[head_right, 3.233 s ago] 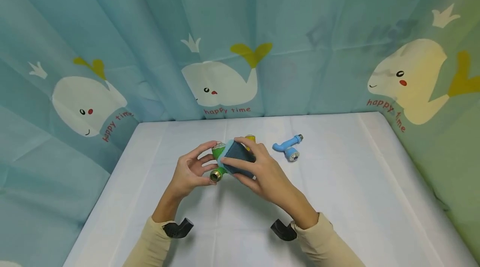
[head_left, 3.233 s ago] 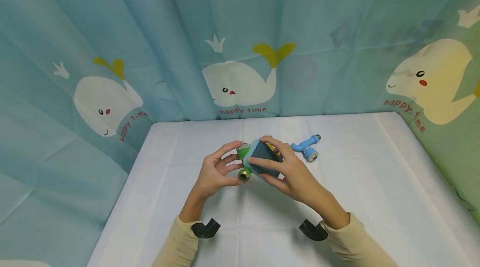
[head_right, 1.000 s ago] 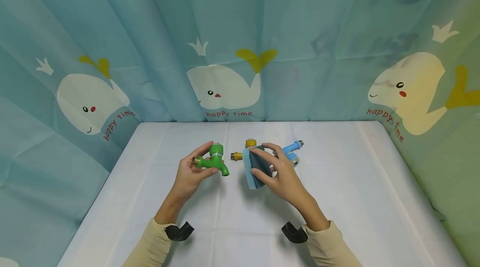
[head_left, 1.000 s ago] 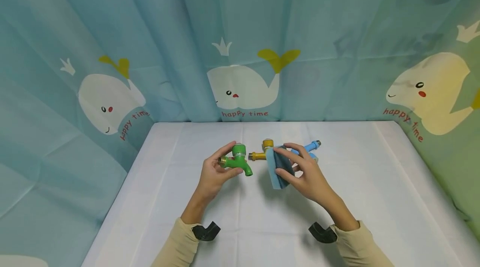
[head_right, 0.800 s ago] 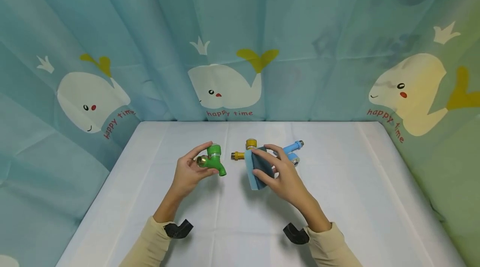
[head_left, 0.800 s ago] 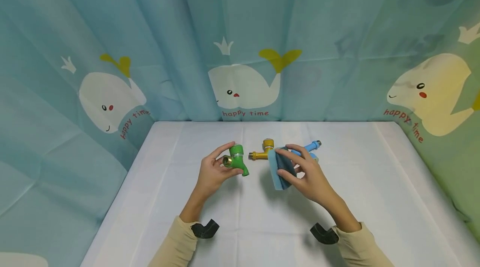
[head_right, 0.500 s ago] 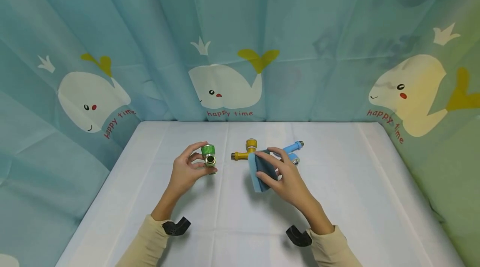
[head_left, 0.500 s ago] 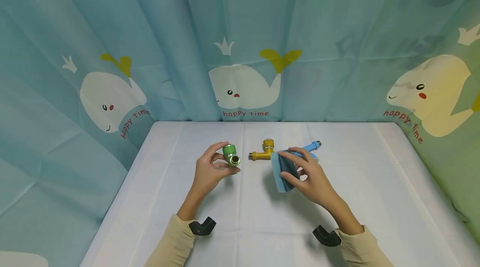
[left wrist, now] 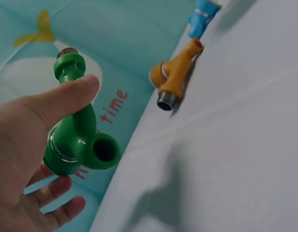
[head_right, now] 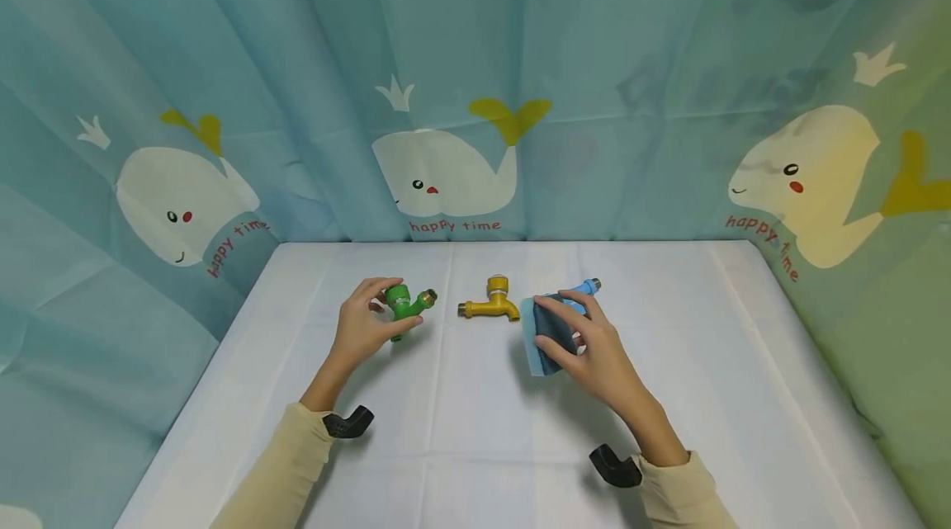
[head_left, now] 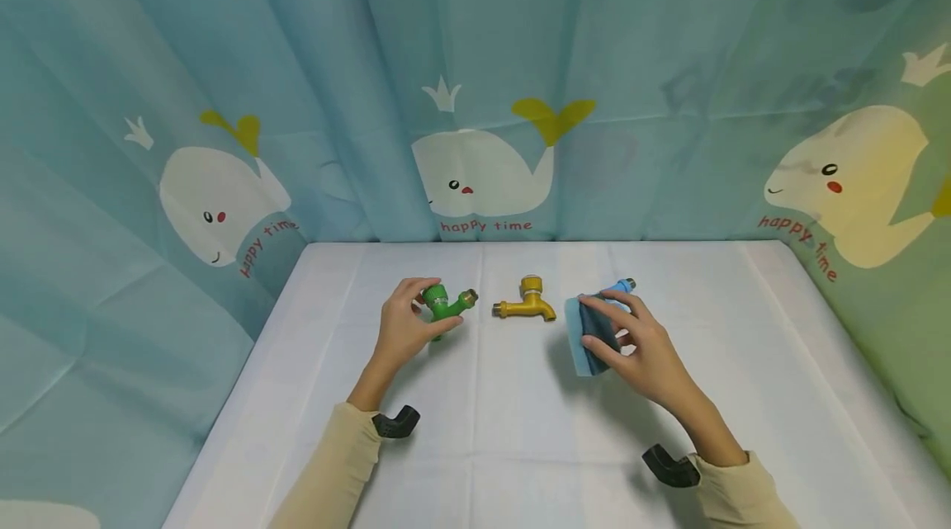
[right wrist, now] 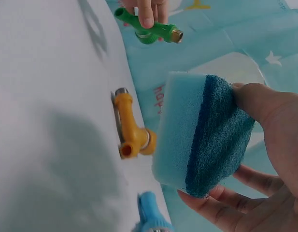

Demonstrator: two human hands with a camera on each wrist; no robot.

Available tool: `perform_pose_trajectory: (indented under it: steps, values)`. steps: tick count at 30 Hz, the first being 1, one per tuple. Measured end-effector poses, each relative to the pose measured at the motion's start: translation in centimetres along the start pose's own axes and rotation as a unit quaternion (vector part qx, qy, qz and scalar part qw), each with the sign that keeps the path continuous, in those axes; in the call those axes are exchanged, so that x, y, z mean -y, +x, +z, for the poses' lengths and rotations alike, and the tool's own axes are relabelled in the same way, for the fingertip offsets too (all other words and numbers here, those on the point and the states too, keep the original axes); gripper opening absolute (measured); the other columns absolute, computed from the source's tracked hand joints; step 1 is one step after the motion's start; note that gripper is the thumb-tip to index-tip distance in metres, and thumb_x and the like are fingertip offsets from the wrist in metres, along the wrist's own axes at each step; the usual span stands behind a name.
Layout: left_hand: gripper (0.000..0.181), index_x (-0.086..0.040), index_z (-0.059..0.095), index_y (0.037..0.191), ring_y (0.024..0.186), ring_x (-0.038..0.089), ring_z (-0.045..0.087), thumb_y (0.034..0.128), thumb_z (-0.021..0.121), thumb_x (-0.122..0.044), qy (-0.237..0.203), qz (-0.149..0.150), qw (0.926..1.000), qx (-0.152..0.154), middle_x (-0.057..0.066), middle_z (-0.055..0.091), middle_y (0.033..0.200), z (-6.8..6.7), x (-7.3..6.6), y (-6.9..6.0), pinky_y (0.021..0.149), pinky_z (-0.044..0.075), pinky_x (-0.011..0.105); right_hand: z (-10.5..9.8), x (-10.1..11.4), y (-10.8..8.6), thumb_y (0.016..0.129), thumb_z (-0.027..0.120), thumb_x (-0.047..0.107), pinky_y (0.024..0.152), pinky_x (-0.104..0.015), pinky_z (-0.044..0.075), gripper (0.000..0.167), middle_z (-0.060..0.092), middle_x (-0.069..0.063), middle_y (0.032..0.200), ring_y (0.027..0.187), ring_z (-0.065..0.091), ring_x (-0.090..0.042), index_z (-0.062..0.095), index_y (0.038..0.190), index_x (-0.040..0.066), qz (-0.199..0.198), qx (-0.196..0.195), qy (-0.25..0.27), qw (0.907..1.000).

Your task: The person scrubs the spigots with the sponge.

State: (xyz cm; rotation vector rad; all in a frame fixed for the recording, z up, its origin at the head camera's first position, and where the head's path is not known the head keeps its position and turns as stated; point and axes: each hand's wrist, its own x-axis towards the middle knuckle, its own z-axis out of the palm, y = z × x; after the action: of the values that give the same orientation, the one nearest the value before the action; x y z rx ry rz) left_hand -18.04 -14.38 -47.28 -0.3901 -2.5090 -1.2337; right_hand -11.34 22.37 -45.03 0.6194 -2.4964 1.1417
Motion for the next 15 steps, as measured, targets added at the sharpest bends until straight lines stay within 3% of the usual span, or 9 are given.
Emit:
perform_pose_trajectory:
  steps: [5, 15]
  values:
    - [0.069, -0.006, 0.069, 0.128, 0.108, 0.031, 0.06, 0.0697, 0.097, -0.029, 0.028, -0.015, 0.9994, 0.012, 0.014, 0.062, 0.124, 0.2, 0.2, 0.8, 0.087, 0.056, 0.048, -0.9, -0.6, -0.1, 0.087, 0.083, 0.01, 0.063, -0.031, 0.061, 0.058, 0.05, -0.022, 0.143, 0.08, 0.066, -0.019, 0.064, 0.14, 0.019, 0.009, 0.0, -0.013, 0.9999]
    - [0.072, 0.0, 0.069, 0.127, 0.111, 0.038, 0.059, 0.0701, 0.097, -0.033, 0.072, -0.038, 0.996, 0.036, 0.018, 0.061, 0.121, 1.1, 0.9, 2.3, 0.095, 0.05, 0.056, -1.6, -1.3, -0.6, 0.086, 0.084, 0.009, 0.061, -0.029, 0.06, 0.057, 0.051, -0.021, 0.142, 0.078, 0.066, -0.018, 0.064, 0.139, 0.018, 0.009, -0.003, -0.025, 0.9997]
